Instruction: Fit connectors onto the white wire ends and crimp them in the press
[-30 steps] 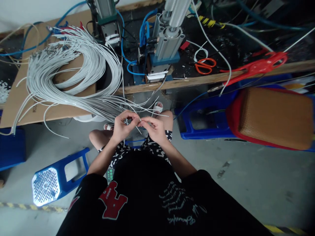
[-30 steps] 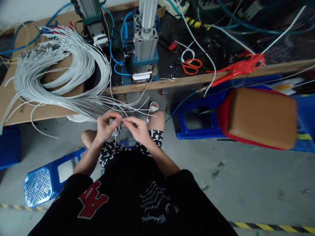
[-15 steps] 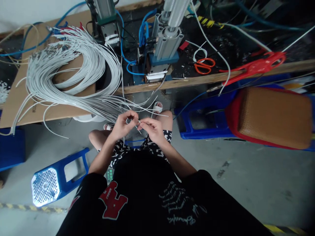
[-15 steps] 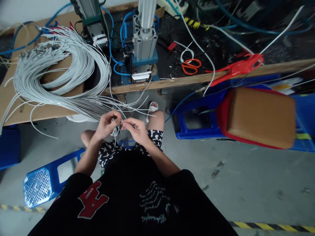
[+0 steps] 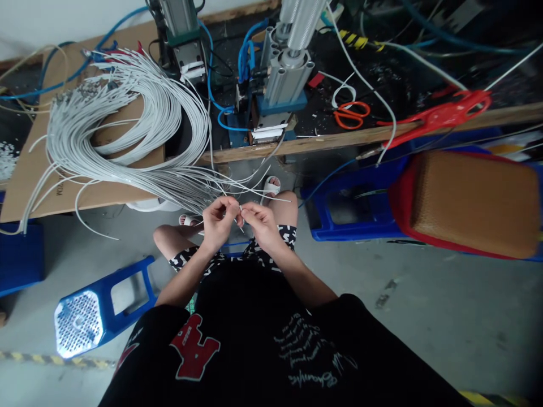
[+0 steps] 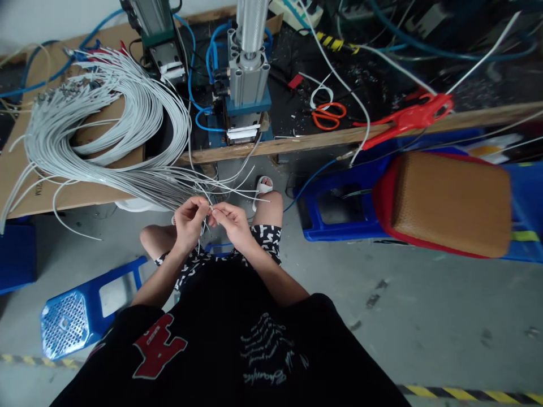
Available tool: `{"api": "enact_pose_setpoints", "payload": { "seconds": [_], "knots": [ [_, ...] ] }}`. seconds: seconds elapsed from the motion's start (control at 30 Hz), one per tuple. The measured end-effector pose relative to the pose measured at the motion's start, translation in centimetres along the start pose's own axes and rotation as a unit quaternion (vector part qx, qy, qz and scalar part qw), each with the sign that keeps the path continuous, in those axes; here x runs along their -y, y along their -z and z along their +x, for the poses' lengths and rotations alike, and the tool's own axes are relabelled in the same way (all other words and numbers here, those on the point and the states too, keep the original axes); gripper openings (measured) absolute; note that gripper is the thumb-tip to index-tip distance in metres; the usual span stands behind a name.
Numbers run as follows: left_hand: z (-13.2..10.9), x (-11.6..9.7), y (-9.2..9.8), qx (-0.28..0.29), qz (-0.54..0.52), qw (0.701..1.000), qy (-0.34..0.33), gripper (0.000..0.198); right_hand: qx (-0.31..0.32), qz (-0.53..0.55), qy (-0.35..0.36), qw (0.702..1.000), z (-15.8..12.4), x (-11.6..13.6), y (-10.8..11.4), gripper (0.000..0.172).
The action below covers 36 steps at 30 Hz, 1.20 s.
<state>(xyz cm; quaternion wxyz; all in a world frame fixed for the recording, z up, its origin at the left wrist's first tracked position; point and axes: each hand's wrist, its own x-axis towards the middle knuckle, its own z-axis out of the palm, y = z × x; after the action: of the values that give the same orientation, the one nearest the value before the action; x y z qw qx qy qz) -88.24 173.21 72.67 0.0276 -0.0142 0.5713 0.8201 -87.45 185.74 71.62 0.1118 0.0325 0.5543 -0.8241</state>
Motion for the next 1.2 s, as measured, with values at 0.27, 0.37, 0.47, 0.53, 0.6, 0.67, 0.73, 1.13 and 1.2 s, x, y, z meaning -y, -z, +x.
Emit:
{"api": "enact_pose_setpoints", "payload": {
  "seconds": [0.27, 0.37, 0.47, 0.53, 0.6, 0.67, 0.73, 1.13, 1.2],
  "knots": [
    [-0.3, 0.4, -0.6, -0.039, -0.04, 0.998, -0.005, 0.025, 0.0, 0.004, -0.003, 1.0, 0.2, 0.8, -0.5, 0.034],
    [-0.5, 0.7, -0.8, -0.046, -0.045, 0.998, -0.003, 0.025, 0.0, 0.003, -0.006, 1.0, 0.1, 0.8, -0.5, 0.036],
    [-0.7, 0.9, -0.9, -0.056, -0.045, 0.997, 0.002, 0.025, 0.003, 0.0, -0.013, 1.0, 0.0, 0.7, -0.4, 0.037],
    [-0.8, 0.9, -1.0, -0.064, -0.045, 0.997, 0.005, 0.026, 0.006, -0.004, -0.018, 1.0, 0.0, 0.7, -0.4, 0.038],
    [-0.9, 0.9, -1.1, -0.067, -0.043, 0.997, 0.004, 0.027, 0.009, -0.006, -0.022, 1.0, 0.0, 0.7, -0.4, 0.038],
    [-0.9, 0.9, -1.1, -0.068, -0.038, 0.997, 0.004, 0.027, 0.014, -0.002, -0.022, 1.0, 0.0, 0.8, -0.4, 0.038],
    [-0.9, 0.8, -1.1, -0.072, -0.028, 0.997, 0.004, 0.028, 0.016, 0.004, -0.026, 1.0, 0.0, 0.9, -0.4, 0.037],
    [-1.0, 0.9, -1.2, -0.082, -0.039, 0.995, 0.029, 0.03, -0.004, -0.014, 0.009, 1.0, -0.2, 0.8, -0.3, 0.034],
    [-1.0, 1.0, -1.2, -0.081, -0.048, 0.995, 0.037, 0.031, -0.007, -0.03, 0.018, 0.999, -0.1, 0.8, -0.2, 0.034]
  ]
}}
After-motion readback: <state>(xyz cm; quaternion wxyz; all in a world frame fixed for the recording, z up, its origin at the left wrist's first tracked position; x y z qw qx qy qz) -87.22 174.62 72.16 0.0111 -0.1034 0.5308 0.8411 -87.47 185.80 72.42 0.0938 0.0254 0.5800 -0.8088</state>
